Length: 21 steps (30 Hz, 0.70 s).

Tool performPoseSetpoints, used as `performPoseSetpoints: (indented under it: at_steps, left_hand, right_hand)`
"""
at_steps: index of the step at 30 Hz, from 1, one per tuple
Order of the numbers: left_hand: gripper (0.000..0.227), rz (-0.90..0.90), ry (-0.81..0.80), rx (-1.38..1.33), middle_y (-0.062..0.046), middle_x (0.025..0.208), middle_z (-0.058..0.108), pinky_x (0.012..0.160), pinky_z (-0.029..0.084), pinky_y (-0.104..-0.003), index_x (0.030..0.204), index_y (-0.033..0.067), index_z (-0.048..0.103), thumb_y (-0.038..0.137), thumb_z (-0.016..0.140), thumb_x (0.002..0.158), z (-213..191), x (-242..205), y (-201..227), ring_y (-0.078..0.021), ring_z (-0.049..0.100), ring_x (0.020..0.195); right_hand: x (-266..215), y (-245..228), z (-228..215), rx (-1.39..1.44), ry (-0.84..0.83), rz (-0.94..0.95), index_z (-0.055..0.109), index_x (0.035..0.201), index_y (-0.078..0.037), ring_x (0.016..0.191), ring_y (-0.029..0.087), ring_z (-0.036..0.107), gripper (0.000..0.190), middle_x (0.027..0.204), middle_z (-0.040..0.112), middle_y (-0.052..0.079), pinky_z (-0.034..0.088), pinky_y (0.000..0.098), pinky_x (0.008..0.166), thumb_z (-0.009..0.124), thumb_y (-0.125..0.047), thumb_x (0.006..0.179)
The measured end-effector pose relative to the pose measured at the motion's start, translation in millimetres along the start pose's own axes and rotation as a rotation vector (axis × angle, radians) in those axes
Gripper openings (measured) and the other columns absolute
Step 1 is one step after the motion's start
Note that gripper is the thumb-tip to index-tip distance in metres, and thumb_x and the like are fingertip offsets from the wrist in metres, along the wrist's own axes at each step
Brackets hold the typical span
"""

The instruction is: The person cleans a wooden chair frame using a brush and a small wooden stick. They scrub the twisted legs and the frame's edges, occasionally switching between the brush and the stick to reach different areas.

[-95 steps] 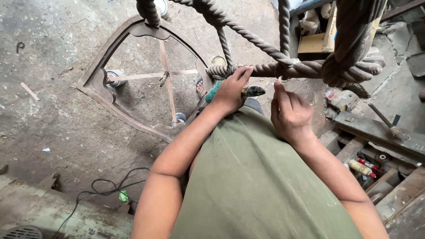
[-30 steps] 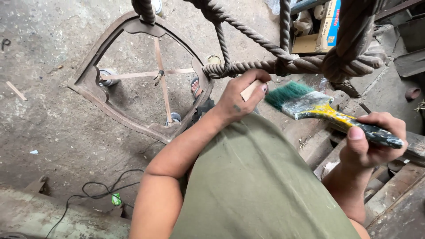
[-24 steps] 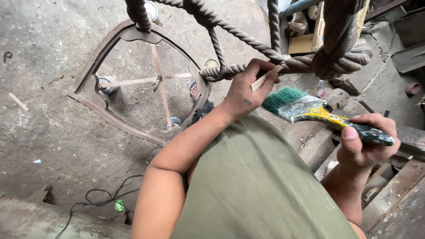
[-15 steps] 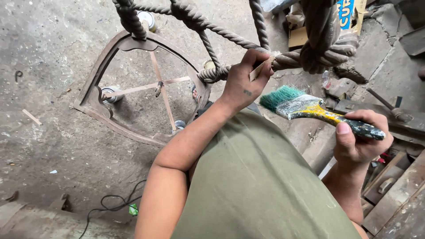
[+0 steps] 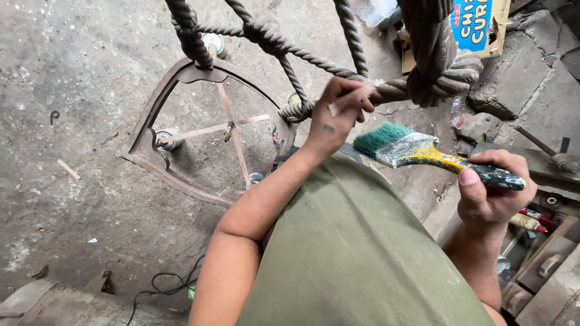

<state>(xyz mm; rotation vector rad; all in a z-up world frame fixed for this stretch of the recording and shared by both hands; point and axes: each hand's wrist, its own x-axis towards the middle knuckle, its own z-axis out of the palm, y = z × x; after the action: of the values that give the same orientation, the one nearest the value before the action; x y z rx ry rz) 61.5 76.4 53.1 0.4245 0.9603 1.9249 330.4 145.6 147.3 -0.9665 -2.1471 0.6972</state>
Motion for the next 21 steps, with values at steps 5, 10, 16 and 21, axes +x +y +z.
performPoseSetpoints:
  at_steps: [5,10,16,21]
  left_hand:
    - [0.013,-0.201,-0.283,-0.121,-0.014,0.087,0.075,0.058,0.050,-0.026,0.110,0.0131,0.063,0.021,0.066,0.100,2.1,-7.0,14.4,-0.0161,0.065,0.064]
    - [0.015,0.099,0.021,-0.067,-0.010,0.088,0.072,0.061,0.053,-0.027,0.117,0.0135,0.061,0.019,0.063,0.104,-20.4,12.4,23.8,-0.0191,0.069,0.075]
    - [0.024,0.197,0.265,0.034,-0.009,0.091,0.070,0.070,0.055,-0.029,0.129,0.0120,0.058,0.021,0.058,0.107,-39.3,13.9,41.3,-0.0173,0.068,0.086]
    - [0.023,0.179,0.458,0.095,-0.011,0.089,0.070,0.069,0.055,-0.031,0.117,0.0103,0.053,0.026,0.059,0.101,-54.4,4.4,49.9,-0.0195,0.067,0.082]
  right_hand:
    - [0.2,4.4,-7.3,0.181,0.111,-0.062,0.059,0.104,0.006,0.087,0.031,0.056,0.034,0.097,0.058,0.018,0.044,0.0393,0.085,0.068,-0.023,0.090]
    - [23.8,-96.0,-2.0,0.281,-0.120,-0.157,0.045,0.104,-0.005,0.115,0.051,0.067,0.023,0.121,0.057,0.035,0.066,0.0523,0.098,0.057,-0.024,0.099]
    - [7.4,-167.4,-12.1,0.079,-0.329,-0.142,0.050,0.099,-0.002,0.095,0.022,0.071,0.015,0.109,0.068,0.018,0.061,0.0277,0.081,0.063,-0.007,0.095]
    - [31.8,-90.5,79.2,0.078,-0.474,-0.863,0.049,0.075,-0.006,0.079,0.041,0.071,0.020,0.086,0.064,0.019,0.054,0.0434,0.056,0.060,-0.013,0.090]
